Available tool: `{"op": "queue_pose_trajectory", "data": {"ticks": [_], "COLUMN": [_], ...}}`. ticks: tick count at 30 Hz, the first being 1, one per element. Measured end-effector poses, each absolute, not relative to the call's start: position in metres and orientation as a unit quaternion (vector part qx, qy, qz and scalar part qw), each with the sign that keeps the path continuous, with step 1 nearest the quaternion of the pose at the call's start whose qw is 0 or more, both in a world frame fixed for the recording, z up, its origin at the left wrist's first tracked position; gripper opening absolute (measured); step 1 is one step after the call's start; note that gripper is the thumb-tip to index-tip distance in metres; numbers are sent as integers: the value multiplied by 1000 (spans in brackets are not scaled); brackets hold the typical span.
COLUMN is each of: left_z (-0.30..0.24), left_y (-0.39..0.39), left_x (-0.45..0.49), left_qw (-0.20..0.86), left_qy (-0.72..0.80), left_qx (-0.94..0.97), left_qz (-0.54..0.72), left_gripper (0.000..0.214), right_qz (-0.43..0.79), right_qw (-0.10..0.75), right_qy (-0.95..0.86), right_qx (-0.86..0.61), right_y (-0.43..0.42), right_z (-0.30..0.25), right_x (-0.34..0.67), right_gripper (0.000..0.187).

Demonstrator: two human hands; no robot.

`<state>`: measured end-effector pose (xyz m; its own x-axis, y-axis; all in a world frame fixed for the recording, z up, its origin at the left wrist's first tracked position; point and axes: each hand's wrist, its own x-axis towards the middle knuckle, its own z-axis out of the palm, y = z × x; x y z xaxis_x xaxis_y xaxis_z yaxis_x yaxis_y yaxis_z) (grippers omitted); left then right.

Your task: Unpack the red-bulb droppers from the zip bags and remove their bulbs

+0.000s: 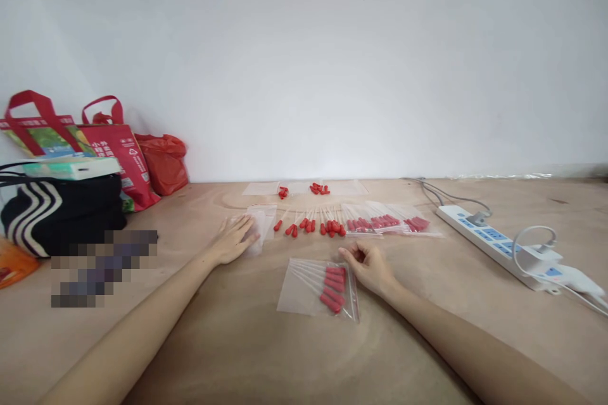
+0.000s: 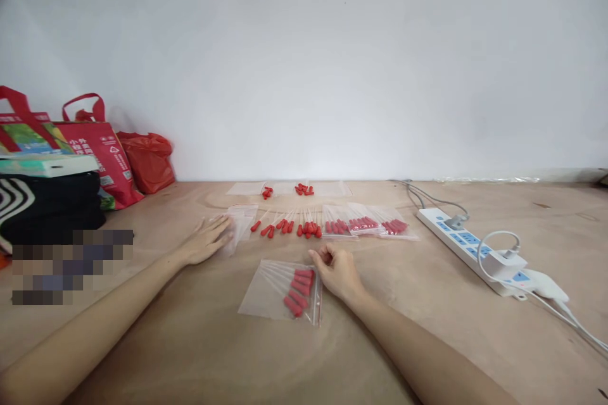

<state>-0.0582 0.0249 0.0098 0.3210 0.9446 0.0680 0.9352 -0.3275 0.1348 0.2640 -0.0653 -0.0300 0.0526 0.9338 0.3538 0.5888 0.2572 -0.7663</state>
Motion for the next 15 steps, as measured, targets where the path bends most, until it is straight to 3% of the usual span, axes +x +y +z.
{"op": "queue_pose_trajectory", "data": {"ticks": [4, 8, 12, 15], "left_z": [18, 16, 10, 7], "left_y": [-9, -53, -70, -63], "left_x": [-14, 30, 48, 54], "left_qw": [30, 129, 178, 197], "left_qy": [468, 304, 281, 314], "left_qx": [860, 933, 928, 908], "left_qz": [199, 146, 170, 197], "left_gripper": [49, 53, 55, 51], "right_qz": [181, 286, 442, 498], "right_qw": [358, 355, 384, 384], "right_qy": [-673, -706, -698, -648], "right_qx": [-621, -542, -413, -430], "right_y": [-80, -82, -78, -76], "right_z": [-23, -18, -19, -22], "right_x": [269, 267, 263, 261], "right_gripper": [38, 29, 33, 45]}}
